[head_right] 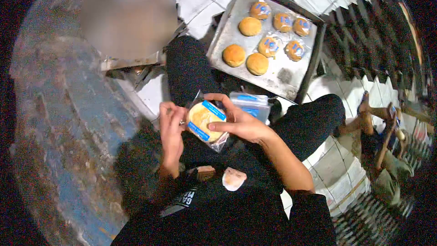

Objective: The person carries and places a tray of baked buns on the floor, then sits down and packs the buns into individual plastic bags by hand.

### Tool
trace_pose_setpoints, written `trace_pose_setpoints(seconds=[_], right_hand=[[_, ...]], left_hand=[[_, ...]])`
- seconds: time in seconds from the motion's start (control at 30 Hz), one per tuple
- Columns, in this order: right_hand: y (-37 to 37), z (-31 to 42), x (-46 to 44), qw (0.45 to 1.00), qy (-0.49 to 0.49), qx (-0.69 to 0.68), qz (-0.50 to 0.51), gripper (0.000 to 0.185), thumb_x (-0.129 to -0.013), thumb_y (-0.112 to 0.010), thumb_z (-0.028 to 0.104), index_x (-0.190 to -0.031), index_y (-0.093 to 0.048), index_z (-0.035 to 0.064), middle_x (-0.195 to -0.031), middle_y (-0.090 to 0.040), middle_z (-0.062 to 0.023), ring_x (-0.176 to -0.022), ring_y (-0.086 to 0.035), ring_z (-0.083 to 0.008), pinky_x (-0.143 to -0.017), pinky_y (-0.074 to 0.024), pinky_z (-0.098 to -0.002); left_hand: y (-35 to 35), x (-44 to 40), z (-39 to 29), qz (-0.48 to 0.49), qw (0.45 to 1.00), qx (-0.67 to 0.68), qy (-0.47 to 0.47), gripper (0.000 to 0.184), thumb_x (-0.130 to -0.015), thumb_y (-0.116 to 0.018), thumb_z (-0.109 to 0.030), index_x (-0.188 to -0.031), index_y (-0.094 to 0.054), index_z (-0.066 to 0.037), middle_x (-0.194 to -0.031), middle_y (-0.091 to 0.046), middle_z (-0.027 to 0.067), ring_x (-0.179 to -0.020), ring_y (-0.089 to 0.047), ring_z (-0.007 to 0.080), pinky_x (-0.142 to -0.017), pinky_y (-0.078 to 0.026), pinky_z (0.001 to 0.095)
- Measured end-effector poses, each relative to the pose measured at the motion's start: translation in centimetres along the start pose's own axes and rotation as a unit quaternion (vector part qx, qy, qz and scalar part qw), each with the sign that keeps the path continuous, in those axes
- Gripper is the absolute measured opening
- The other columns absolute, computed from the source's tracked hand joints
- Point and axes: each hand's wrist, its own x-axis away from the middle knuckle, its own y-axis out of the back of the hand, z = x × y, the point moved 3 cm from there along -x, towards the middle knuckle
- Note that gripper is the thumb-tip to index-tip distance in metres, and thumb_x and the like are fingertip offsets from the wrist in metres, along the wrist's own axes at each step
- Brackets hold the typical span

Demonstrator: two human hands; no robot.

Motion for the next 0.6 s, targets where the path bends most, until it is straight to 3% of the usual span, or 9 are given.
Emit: trace_pose_setpoints(seconds=[0.03,0.13,0.17,0.27,0.37,0.4,0.47,0.53,0.6], right_hand=[[1.9,0.0,0.6,0.998,0.015,0.061,-0.032,0.087,-0.090,-0.086,0.021,-0.160,-0.036,0.0068,-0.140,-0.060,-0.0147,-0.130,-0.057,-0.0223,-0.110,-0.0470,-0.0367],[9.7,1.5,4.4,0.965,0.059,0.161,-0.200,0.077,-0.092,-0.080,0.017,-0.157,-0.042,0.0043,-0.142,-0.059,-0.0133,-0.132,-0.056,-0.0217,-0.114,-0.0442,-0.0375],[11.6,3.0,5.8,0.923,0.127,0.241,-0.272,0.076,-0.090,-0.079,0.014,-0.156,-0.043,0.0034,-0.142,-0.060,-0.0142,-0.132,-0.057,-0.0241,-0.114,-0.0437,-0.0387],[17.6,4.6,8.5,0.726,0.240,0.465,-0.446,0.077,-0.084,-0.080,0.009,-0.153,-0.047,0.0050,-0.146,-0.058,-0.0180,-0.136,-0.055,-0.0332,-0.116,-0.0423,-0.0436],[22.4,0.0,7.2,0.578,0.163,0.677,-0.425,0.071,-0.082,-0.082,0.014,-0.147,-0.053,0.0107,-0.147,-0.053,-0.0195,-0.136,-0.048,-0.0424,-0.112,-0.0436,-0.0489],[22.2,-2.1,7.1,0.493,0.118,0.754,-0.418,0.068,-0.083,-0.082,0.018,-0.144,-0.054,0.0099,-0.143,-0.056,-0.0192,-0.131,-0.050,-0.0430,-0.109,-0.0451,-0.0508],[19.7,-1.3,6.7,0.579,0.141,0.694,-0.404,0.055,-0.086,-0.081,0.020,-0.134,-0.059,0.0081,-0.138,-0.059,-0.0207,-0.125,-0.057,-0.0418,-0.103,-0.0497,-0.0520],[15.9,-1.2,6.3,0.674,0.158,0.633,-0.345,0.027,-0.090,-0.079,0.024,-0.104,-0.065,0.0047,-0.094,-0.071,-0.0172,-0.086,-0.068,-0.0435,-0.079,-0.0577,-0.0467],[12.7,-3.1,5.8,0.640,0.009,0.745,-0.190,0.020,-0.097,-0.069,0.027,-0.104,-0.069,0.0086,-0.084,-0.073,-0.0123,-0.076,-0.071,-0.0384,-0.068,-0.0580,-0.0455]], left_hand=[[-0.9,-0.5,-1.0,0.014,0.996,0.028,0.081,0.027,-0.106,-0.057,-0.021,-0.128,-0.045,-0.011,-0.101,-0.064,0.0069,-0.076,-0.067,0.0155,-0.059,-0.056,0.0289],[-2.2,-2.0,-1.3,0.043,0.998,-0.004,0.037,0.030,-0.108,-0.054,-0.025,-0.131,-0.042,-0.010,-0.108,-0.066,0.0144,-0.072,-0.070,0.0208,-0.048,-0.056,0.0289],[-2.2,-2.2,-1.0,0.058,0.997,-0.032,0.031,0.032,-0.109,-0.053,-0.027,-0.133,-0.041,-0.010,-0.109,-0.067,0.0155,-0.069,-0.070,0.0202,-0.044,-0.053,0.0261],[-1.7,-2.5,-0.4,0.063,0.996,-0.064,0.018,0.033,-0.110,-0.054,-0.026,-0.134,-0.041,-0.008,-0.105,-0.066,0.0140,-0.063,-0.069,0.0187,-0.039,-0.049,0.0241],[-1.8,-2.4,-0.3,0.076,0.996,-0.046,-0.019,0.031,-0.110,-0.054,-0.025,-0.133,-0.042,-0.008,-0.104,-0.066,0.0133,-0.061,-0.068,0.0187,-0.038,-0.047,0.0242],[-2.0,-2.4,-0.5,0.077,0.996,-0.048,-0.021,0.031,-0.110,-0.054,-0.025,-0.133,-0.042,-0.008,-0.104,-0.066,0.0133,-0.061,-0.068,0.0187,-0.038,-0.047,0.0242],[-2.1,-2.4,-0.8,0.072,0.996,-0.056,-0.001,0.030,-0.109,-0.053,-0.018,-0.132,-0.041,-0.004,-0.103,-0.064,0.0130,-0.061,-0.069,0.0177,-0.039,-0.048,0.0214],[-1.9,-2.2,-0.3,0.065,0.996,-0.053,-0.008,0.030,-0.109,-0.054,-0.020,-0.132,-0.042,-0.005,-0.103,-0.065,0.0132,-0.060,-0.068,0.0179,-0.038,-0.047,0.0227],[-1.8,-2.5,-0.2,0.070,0.996,-0.053,-0.021,0.031,-0.109,-0.056,-0.022,-0.132,-0.043,-0.006,-0.104,-0.066,0.0134,-0.059,-0.068,0.0182,-0.037,-0.047,0.0240]])
